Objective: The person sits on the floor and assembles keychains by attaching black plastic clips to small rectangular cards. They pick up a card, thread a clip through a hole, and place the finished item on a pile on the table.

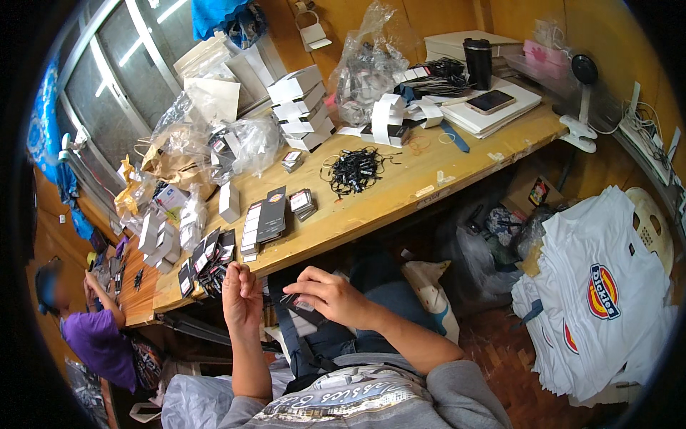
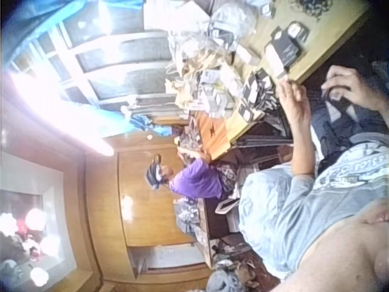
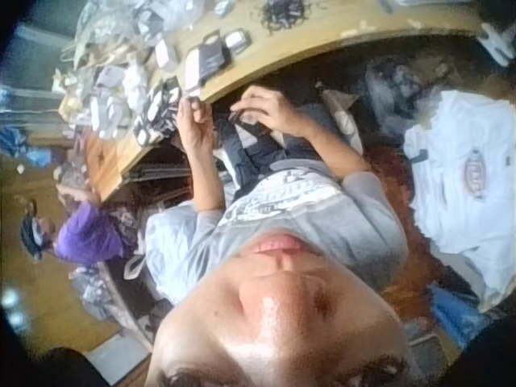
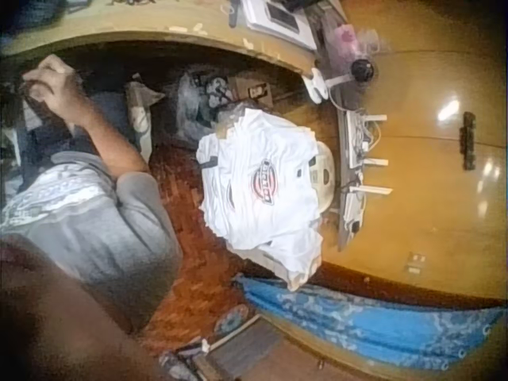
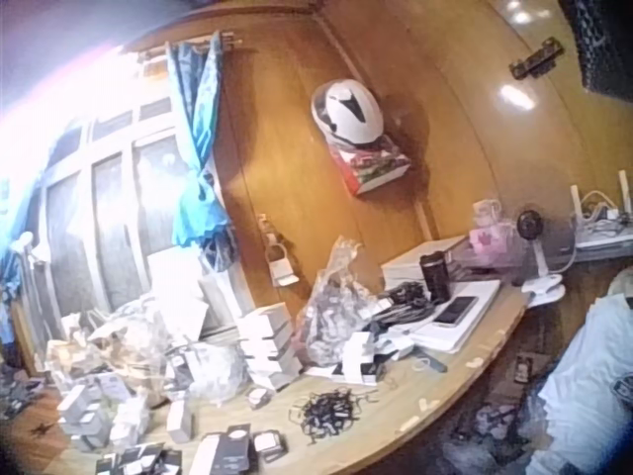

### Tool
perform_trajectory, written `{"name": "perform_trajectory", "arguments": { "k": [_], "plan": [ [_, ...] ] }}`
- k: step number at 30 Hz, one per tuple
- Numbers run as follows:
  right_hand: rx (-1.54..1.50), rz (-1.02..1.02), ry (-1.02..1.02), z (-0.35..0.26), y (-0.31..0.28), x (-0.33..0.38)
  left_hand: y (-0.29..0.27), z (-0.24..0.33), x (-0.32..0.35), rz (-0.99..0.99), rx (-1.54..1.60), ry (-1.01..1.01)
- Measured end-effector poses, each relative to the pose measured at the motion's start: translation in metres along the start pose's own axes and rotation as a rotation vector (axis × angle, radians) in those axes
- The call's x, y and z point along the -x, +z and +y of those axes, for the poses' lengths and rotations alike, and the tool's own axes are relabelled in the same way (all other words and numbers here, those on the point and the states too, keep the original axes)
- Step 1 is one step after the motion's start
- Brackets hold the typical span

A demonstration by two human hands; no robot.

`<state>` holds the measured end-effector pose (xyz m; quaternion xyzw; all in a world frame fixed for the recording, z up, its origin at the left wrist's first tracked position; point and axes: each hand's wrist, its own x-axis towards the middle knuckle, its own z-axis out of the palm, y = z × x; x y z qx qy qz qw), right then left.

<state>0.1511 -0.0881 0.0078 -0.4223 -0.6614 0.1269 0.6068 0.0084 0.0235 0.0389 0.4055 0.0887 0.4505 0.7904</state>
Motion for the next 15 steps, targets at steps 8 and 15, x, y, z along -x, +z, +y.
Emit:
{"name": "perform_trajectory", "arguments": {
  "k": [8,15],
  "plan": [
    [0.11,0.055,0.018,0.001,-0.006,0.004,-0.002,-0.004,0.003,-0.018,-0.149,-0.086],
    [0.176,0.241,0.106,-0.002,-0.01,-0.004,0.006,-0.016,0.004,-0.088,-0.486,-0.108]
  ]
}}
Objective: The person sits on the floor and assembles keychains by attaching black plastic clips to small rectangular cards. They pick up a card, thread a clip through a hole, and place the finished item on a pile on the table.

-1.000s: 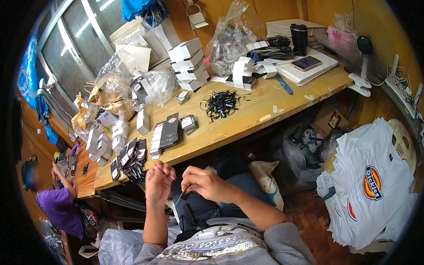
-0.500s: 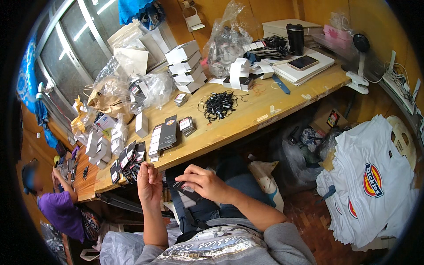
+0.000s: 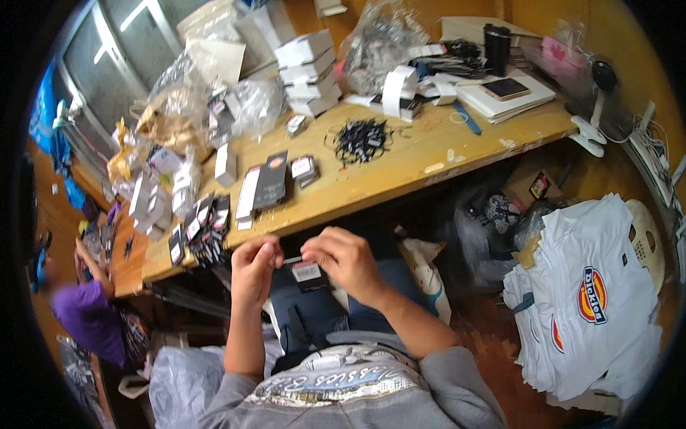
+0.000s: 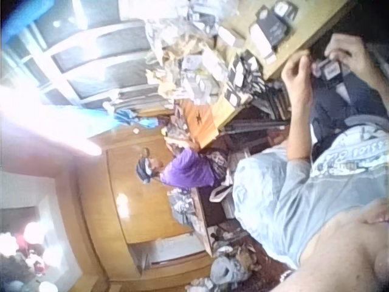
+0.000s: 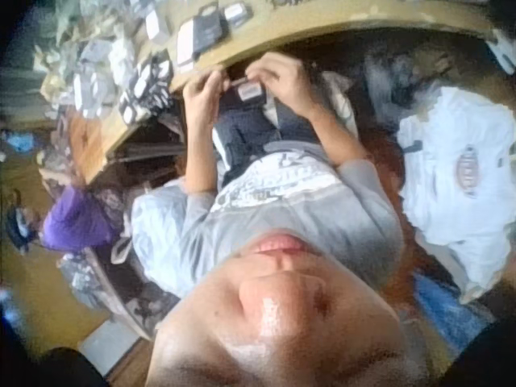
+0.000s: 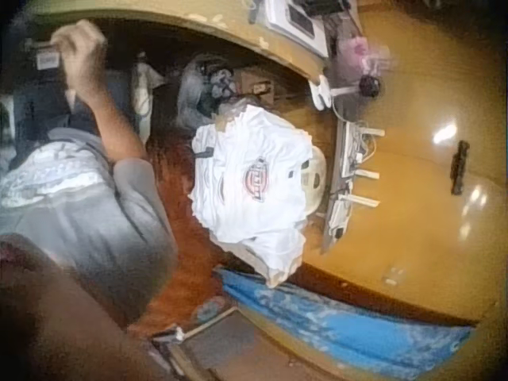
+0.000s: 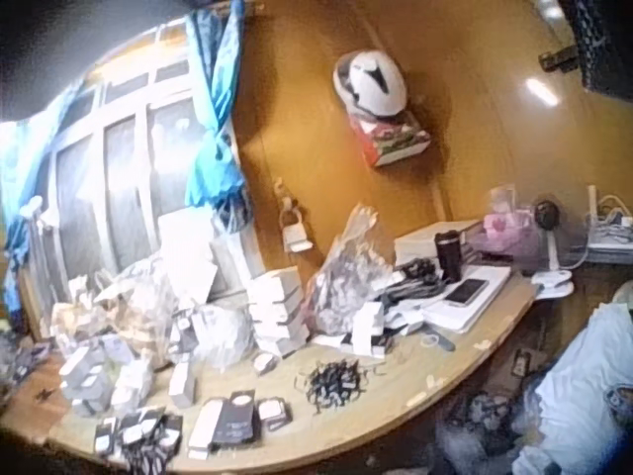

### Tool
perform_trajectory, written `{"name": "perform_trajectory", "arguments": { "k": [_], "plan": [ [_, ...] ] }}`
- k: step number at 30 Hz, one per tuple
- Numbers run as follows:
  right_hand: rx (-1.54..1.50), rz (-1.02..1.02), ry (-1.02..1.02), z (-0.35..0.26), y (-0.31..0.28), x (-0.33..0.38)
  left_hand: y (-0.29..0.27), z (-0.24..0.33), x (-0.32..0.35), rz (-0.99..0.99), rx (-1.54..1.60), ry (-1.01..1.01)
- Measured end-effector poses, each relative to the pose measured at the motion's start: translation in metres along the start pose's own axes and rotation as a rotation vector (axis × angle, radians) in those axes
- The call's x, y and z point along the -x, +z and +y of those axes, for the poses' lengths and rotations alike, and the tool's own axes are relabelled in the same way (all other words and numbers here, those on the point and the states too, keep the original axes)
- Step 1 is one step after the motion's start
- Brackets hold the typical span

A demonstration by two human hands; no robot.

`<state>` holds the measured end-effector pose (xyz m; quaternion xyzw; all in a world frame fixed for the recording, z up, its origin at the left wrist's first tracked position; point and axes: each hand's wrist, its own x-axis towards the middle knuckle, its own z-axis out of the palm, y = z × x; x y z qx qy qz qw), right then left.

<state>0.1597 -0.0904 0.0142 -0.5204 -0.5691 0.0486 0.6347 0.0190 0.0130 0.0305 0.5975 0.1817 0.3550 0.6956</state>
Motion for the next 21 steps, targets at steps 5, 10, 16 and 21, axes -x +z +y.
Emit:
{"name": "perform_trajectory", "arguments": {
  "k": [5,10,16,21],
  "plan": [
    [-0.175,0.032,0.085,0.007,0.001,-0.001,0.016,0.003,0.0,-0.001,-0.063,0.042],
    [-0.67,0.063,0.404,0.007,0.001,0.002,0.016,0.003,0.0,0.002,-0.016,0.029],
    [-0.724,0.071,0.393,0.009,0.006,0.003,0.017,-0.002,0.001,-0.024,-0.022,0.04],
    [-0.667,0.076,0.403,0.005,0.008,0.003,0.018,-0.004,0.001,-0.035,-0.051,0.061]
  ]
}}
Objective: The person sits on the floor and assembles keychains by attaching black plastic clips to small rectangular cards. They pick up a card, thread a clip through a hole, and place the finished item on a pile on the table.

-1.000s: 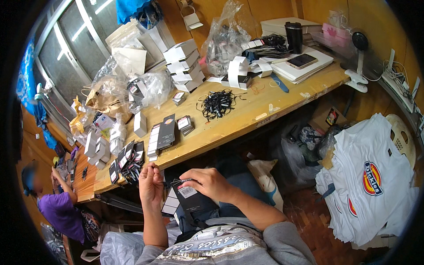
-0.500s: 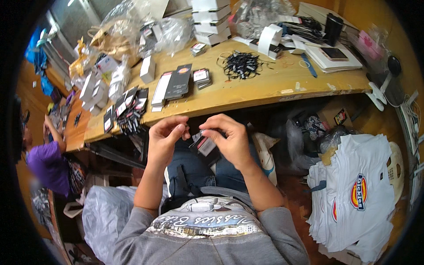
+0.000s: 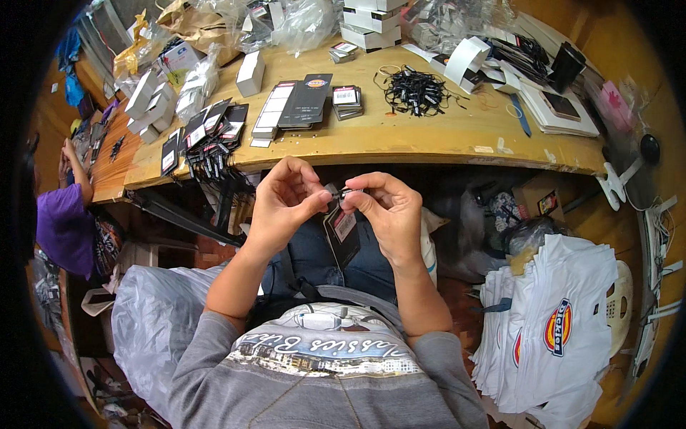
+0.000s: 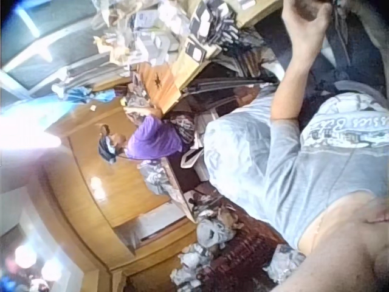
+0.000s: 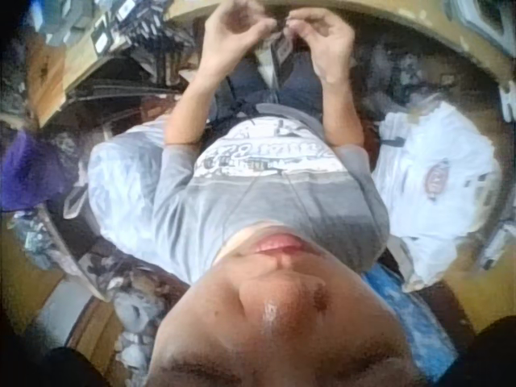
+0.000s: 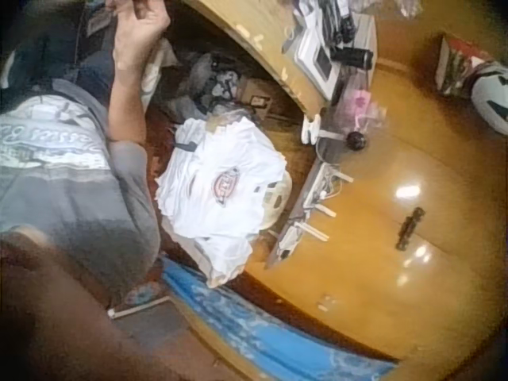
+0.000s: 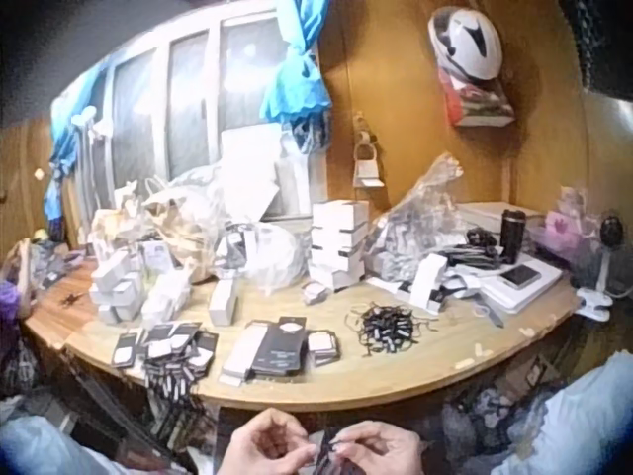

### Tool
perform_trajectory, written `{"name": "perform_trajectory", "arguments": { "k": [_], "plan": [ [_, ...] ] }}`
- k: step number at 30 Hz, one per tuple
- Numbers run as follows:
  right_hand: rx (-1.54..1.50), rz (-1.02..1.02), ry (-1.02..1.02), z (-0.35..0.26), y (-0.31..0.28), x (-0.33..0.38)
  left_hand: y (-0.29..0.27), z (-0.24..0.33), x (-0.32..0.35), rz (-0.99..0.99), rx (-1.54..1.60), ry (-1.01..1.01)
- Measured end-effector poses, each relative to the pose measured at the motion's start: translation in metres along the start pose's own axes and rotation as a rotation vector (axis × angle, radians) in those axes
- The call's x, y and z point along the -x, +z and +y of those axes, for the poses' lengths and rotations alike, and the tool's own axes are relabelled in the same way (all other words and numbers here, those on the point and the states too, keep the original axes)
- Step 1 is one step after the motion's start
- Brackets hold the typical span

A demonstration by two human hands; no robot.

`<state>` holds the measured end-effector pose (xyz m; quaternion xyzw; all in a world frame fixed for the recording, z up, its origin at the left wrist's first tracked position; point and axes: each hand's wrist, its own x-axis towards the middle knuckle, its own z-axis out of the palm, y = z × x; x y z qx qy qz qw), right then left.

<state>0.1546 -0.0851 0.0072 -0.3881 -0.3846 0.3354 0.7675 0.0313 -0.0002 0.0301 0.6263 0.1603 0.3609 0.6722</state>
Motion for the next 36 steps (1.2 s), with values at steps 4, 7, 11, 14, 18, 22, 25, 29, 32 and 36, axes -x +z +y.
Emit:
{"name": "perform_trajectory", "arguments": {
  "k": [4,7,11,14,18,22,25,29,32,36],
  "plan": [
    [0.042,-0.02,-0.032,-0.002,0.002,0.0,0.0,-0.001,0.001,-0.007,-0.004,0.022],
    [0.162,-0.029,-0.098,-0.002,0.004,0.0,0.0,0.0,0.001,-0.011,-0.081,0.043],
    [0.201,-0.085,-0.151,-0.001,0.004,0.001,-0.001,-0.003,-0.001,-0.065,-0.118,0.067],
    [0.22,-0.109,-0.156,-0.002,0.001,0.0,-0.003,-0.003,-0.004,-0.123,0.004,-0.011],
    [0.224,-0.099,-0.112,-0.008,-0.004,-0.008,-0.001,-0.026,-0.013,-0.145,0.157,-0.023],
    [0.263,0.05,-0.071,-0.016,-0.006,-0.028,0.004,-0.065,-0.026,-0.323,0.764,-0.324],
    [0.597,0.133,-0.06,-0.013,-0.009,-0.048,0.007,-0.08,-0.036,-0.4,0.94,-0.509],
    [1.267,0.04,-0.151,-0.012,-0.015,-0.069,0.01,-0.082,-0.039,-0.415,0.898,-0.55],
    [1.368,-0.107,-0.236,-0.01,-0.017,-0.078,0.01,-0.09,-0.038,-0.411,0.871,-0.538],
    [1.451,-0.231,-0.224,-0.008,-0.018,-0.085,0.012,-0.094,-0.035,-0.376,0.823,-0.546]
  ]
}}
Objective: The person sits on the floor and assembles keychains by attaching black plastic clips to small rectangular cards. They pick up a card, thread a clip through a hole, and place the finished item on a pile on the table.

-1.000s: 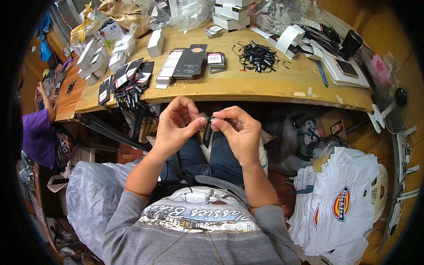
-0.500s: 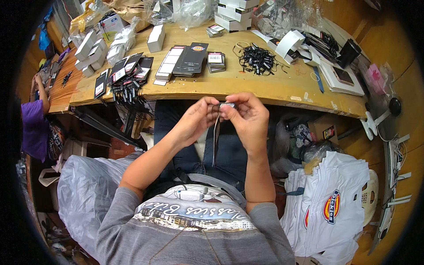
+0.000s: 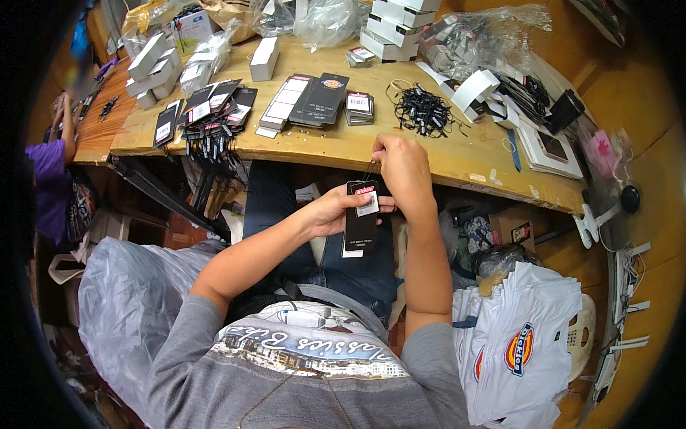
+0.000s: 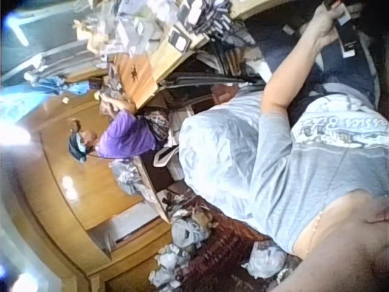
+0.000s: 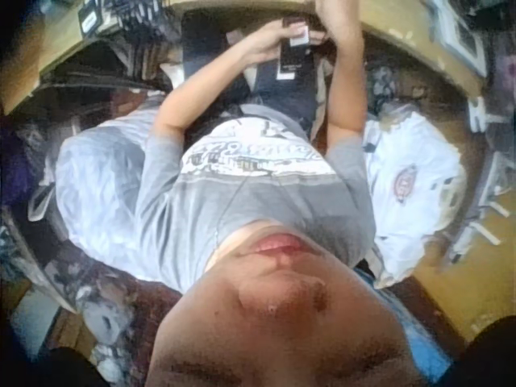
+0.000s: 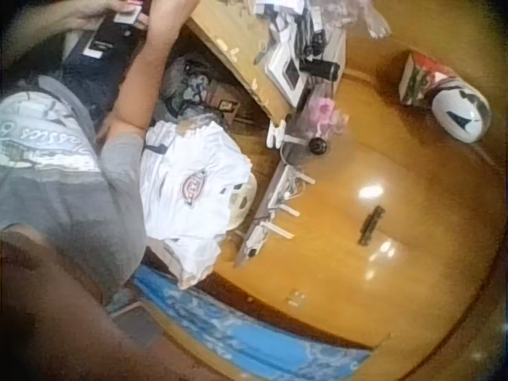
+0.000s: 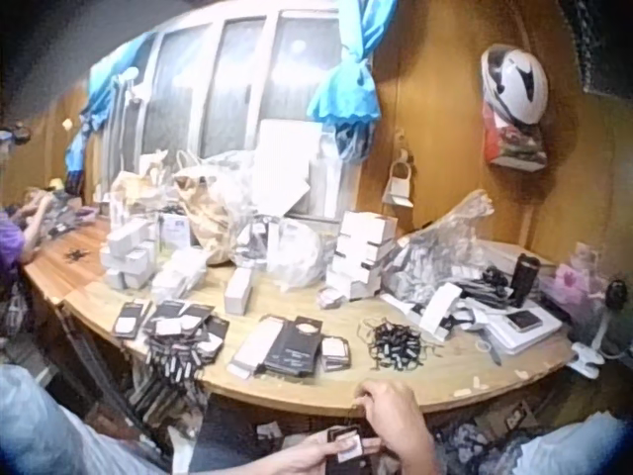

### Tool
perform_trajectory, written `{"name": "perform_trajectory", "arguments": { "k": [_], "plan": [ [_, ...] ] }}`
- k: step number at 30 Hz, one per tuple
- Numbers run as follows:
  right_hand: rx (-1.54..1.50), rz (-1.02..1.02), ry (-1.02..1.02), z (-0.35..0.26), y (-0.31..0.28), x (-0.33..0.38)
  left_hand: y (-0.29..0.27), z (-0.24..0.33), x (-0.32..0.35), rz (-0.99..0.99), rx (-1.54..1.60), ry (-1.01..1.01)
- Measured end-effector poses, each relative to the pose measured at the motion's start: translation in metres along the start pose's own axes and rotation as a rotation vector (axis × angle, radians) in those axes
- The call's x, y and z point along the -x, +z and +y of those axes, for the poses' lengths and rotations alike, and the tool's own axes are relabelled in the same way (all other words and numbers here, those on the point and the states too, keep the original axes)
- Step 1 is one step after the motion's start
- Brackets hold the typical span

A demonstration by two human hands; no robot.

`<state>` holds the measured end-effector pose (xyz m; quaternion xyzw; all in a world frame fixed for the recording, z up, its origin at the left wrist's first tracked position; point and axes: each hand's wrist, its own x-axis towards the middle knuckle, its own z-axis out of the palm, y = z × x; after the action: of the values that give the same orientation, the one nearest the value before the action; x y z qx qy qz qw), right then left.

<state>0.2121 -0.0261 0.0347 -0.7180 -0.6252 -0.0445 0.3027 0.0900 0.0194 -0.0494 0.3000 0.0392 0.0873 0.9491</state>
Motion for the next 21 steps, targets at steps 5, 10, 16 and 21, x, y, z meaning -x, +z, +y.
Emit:
{"name": "perform_trajectory", "arguments": {
  "k": [5,10,16,21],
  "plan": [
    [0.101,-0.057,-0.018,-0.005,0.002,-0.006,0.0,-0.003,0.0,0.058,-0.015,0.028],
    [0.139,-0.017,-0.036,-0.012,0.008,-0.002,-0.016,-0.009,0.005,0.178,-0.128,0.034],
    [-0.138,-0.049,0.007,-0.004,0.0,0.004,-0.019,0.008,0.036,0.334,-0.803,0.163],
    [-0.826,-0.213,0.197,-0.049,-0.018,0.009,0.017,0.084,0.108,0.388,-1.419,0.328]
  ]
}}
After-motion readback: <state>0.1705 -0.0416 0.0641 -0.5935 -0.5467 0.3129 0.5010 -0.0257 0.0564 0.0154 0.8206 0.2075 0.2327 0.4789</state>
